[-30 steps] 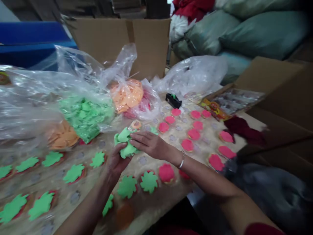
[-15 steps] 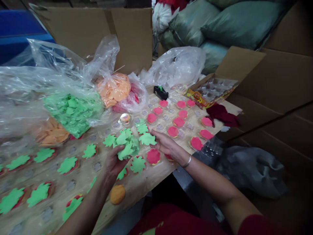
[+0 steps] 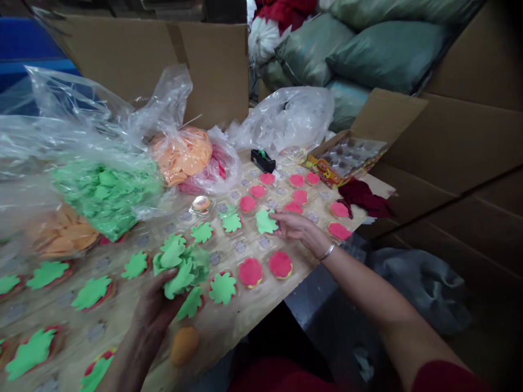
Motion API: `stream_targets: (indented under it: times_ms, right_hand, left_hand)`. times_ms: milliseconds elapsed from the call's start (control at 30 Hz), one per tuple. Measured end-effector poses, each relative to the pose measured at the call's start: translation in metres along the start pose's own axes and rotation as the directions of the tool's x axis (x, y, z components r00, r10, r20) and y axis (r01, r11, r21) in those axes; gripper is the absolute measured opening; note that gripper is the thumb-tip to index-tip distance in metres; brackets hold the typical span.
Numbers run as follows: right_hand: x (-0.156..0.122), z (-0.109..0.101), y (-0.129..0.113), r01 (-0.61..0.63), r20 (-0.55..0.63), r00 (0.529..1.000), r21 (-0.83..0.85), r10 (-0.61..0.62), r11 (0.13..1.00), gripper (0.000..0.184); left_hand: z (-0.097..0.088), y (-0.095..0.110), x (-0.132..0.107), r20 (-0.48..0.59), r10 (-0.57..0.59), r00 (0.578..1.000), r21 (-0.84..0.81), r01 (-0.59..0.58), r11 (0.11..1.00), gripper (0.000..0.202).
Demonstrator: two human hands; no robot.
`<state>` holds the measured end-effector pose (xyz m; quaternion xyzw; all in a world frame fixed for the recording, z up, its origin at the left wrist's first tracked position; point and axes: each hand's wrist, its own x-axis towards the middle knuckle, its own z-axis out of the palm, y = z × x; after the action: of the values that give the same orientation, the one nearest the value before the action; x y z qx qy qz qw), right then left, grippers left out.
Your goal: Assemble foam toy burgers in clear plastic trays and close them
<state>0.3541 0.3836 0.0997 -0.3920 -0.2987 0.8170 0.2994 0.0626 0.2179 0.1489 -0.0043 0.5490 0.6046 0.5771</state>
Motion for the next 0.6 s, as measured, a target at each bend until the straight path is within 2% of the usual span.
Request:
stream_targets:
  times_ms: [100, 167, 200, 233, 300, 333, 367, 400, 467, 533, 600]
  right_hand:
    - [0.035, 0.002, -0.023, 0.058, -0.005, 0.998, -0.163, -0.06, 0.985, 0.016]
    - [0.062, 0.008, -0.033, 0.162, -0.021, 0.983, -0.38, -0.184, 0.911, 0.009]
    - [0.075, 0.011, -0.036, 0.232, -0.029, 0.958, -0.509, -0.286, 0.829, 0.008]
    - [0.086, 0.015, -0.037, 0.304, -0.025, 0.911, -0.633, -0.411, 0.712, 0.008]
    - [0.105, 0.02, -0.032, 0.406, 0.075, 0.771, -0.824, -0.633, 0.396, 0.008]
    - [0.111, 0.022, -0.028, 0.419, 0.166, 0.717, -0.879, -0.677, 0.227, 0.01]
    - [0.115, 0.023, -0.022, 0.414, 0.266, 0.694, -0.908, -0.669, 0.069, 0.013]
    - [0.118, 0.024, -0.015, 0.402, 0.357, 0.702, -0.913, -0.617, -0.071, 0.015]
    - [0.119, 0.025, -0.005, 0.369, 0.464, 0.752, -0.885, -0.468, -0.285, 0.016]
    - [0.116, 0.026, 0.001, 0.337, 0.49, 0.783, -0.852, -0.382, -0.401, 0.014]
    - [0.114, 0.026, 0.001, 0.331, 0.5, 0.795, -0.832, -0.344, -0.446, 0.014]
  left_hand:
    - [-0.001, 0.002, 0.009, -0.048, 0.01, 0.999, 0.009, -0.01, 1.0, 0.042]
    - [-0.001, 0.004, 0.014, -0.078, 0.007, 0.997, 0.013, -0.006, 1.0, 0.042]
    - [-0.001, 0.005, 0.017, -0.094, 0.004, 0.996, 0.013, -0.003, 1.0, 0.042]
    - [0.0, 0.005, 0.018, -0.109, 0.003, 0.994, 0.012, -0.002, 1.0, 0.042]
    - [0.001, 0.007, 0.021, -0.13, 0.002, 0.991, 0.009, -0.001, 1.0, 0.042]
    - [0.001, 0.007, 0.021, -0.138, 0.001, 0.99, 0.007, 0.0, 1.0, 0.042]
    - [0.002, 0.007, 0.022, -0.146, 0.0, 0.989, 0.007, 0.001, 1.0, 0.041]
    - [0.002, 0.007, 0.023, -0.152, -0.003, 0.988, 0.008, 0.004, 1.0, 0.041]
    - [0.001, 0.007, 0.024, -0.16, -0.012, 0.987, 0.009, 0.013, 1.0, 0.042]
    - [0.0, 0.006, 0.027, -0.161, -0.025, 0.987, 0.004, 0.026, 1.0, 0.043]
    - [0.001, 0.005, 0.03, -0.155, -0.044, 0.987, -0.004, 0.044, 0.999, 0.043]
